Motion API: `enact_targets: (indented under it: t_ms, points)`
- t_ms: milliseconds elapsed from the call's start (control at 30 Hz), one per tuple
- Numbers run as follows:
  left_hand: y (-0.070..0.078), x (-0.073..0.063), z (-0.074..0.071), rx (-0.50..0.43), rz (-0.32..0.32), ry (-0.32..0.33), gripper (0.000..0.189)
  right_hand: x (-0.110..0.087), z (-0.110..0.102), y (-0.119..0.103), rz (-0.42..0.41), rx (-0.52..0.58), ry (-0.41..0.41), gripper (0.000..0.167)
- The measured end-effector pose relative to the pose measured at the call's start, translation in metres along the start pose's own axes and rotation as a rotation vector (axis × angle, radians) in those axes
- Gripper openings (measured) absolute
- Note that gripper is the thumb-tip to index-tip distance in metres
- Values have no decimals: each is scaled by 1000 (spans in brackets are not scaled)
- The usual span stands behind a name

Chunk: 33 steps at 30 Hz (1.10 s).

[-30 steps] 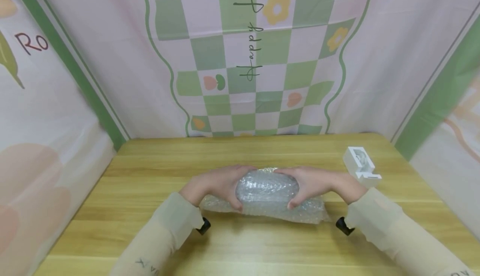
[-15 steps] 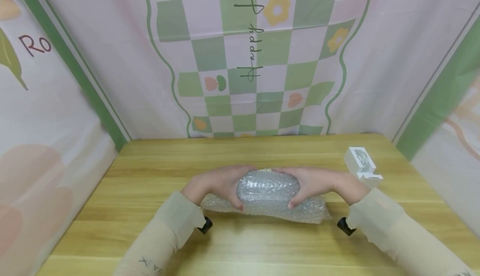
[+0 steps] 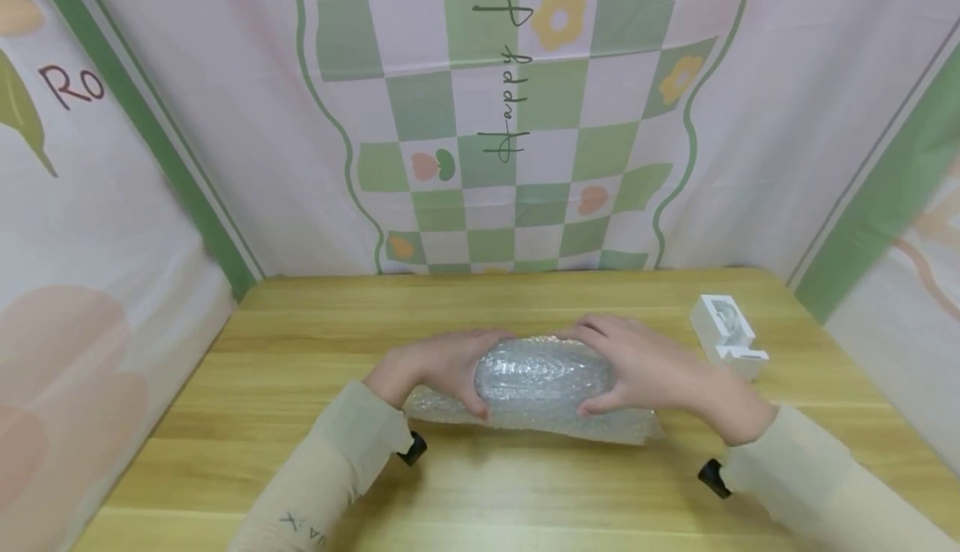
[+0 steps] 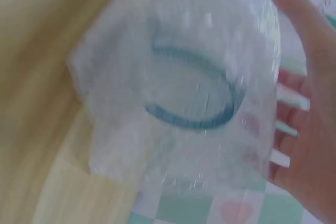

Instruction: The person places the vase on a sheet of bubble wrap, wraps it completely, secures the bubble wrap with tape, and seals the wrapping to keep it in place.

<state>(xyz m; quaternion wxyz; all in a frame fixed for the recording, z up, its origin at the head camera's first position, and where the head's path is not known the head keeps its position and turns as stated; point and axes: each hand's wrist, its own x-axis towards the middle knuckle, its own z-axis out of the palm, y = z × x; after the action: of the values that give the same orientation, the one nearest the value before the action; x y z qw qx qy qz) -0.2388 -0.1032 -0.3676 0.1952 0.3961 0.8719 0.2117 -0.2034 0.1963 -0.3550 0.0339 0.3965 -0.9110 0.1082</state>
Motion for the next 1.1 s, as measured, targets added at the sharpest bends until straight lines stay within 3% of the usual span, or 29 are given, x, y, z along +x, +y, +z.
enact_targets:
  t_ms: [167,367,567,867,1100]
  points:
    - [1,0,-1,7,-22,-9,112,-11,11,-12,34,-114,45,106]
    - [1,0,-2,-14,-16,-8,110,-13,24,-12,78,-84,27,120]
    - [0,0,-2,-42,-10,-1,109,-8,29,-8,81,-61,41,108]
    - [4,-4,-2,-68,-83,-3,110,-5,32,-1,56,-69,36,103]
    - [7,-6,-4,17,-58,15,107,-5,31,0,21,-86,53,100]
